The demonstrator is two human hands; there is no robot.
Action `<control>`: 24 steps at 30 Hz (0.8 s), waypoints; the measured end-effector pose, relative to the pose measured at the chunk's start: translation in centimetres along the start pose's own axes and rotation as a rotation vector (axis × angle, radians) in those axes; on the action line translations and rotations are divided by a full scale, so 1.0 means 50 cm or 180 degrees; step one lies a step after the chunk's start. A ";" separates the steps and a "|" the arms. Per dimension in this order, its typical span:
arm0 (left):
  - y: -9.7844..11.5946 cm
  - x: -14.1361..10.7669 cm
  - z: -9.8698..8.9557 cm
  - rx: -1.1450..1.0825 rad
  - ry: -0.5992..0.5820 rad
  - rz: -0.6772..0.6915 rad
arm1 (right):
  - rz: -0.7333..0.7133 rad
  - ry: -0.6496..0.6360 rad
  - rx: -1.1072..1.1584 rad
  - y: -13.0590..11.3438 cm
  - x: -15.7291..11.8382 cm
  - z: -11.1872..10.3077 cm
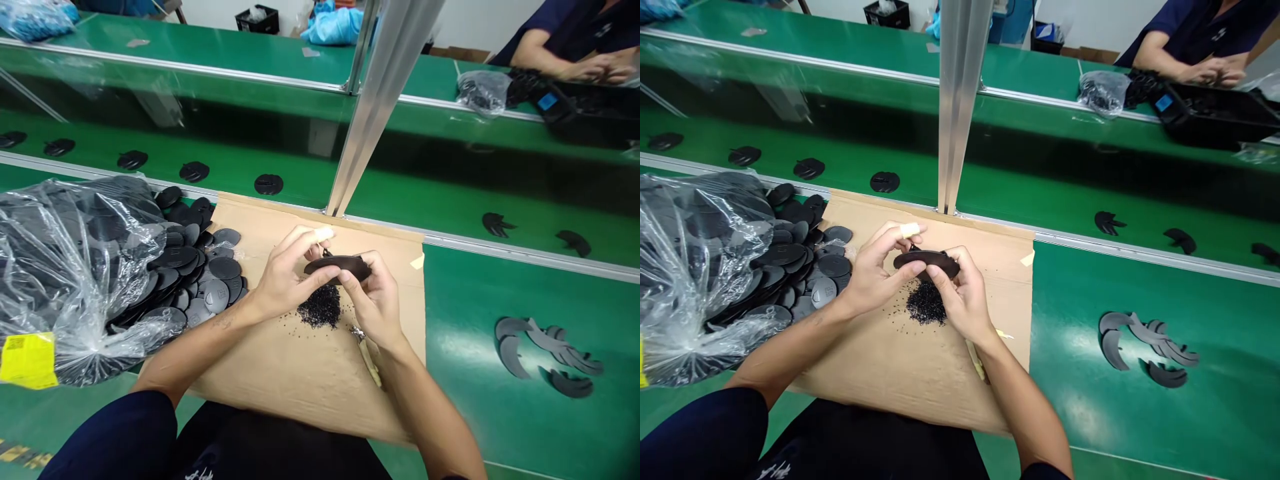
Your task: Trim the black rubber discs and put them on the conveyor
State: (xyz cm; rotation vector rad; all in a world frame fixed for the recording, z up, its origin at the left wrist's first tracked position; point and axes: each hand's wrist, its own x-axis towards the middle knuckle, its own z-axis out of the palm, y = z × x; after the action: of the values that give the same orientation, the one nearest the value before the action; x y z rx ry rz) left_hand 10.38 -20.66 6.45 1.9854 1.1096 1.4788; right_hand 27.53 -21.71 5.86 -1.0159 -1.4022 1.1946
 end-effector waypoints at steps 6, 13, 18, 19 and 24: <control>0.019 0.004 -0.026 0.0011 -0.0224 0.0516 | -0.0866 -0.0263 -0.0623 -0.019 0.001 -0.016; 0.033 -0.001 -0.039 0.0294 -0.0287 0.0950 | -0.1720 -0.0347 -0.1255 -0.048 0.003 -0.036; 0.038 0.004 -0.041 0.0046 -0.0343 0.1033 | -0.1846 -0.0359 -0.1226 -0.049 -0.001 -0.037; 0.039 0.005 -0.041 0.0005 -0.0350 0.1040 | -0.1879 -0.0370 -0.1215 -0.048 -0.001 -0.037; 0.041 0.004 -0.042 -0.0156 -0.0334 0.1115 | -0.1928 -0.0393 -0.1148 -0.046 0.000 -0.036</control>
State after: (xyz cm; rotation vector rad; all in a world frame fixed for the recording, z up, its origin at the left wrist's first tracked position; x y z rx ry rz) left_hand 9.17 -21.96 8.79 2.2786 0.7000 1.5275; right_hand 29.33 -21.80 8.17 -0.6739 -1.8932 0.5753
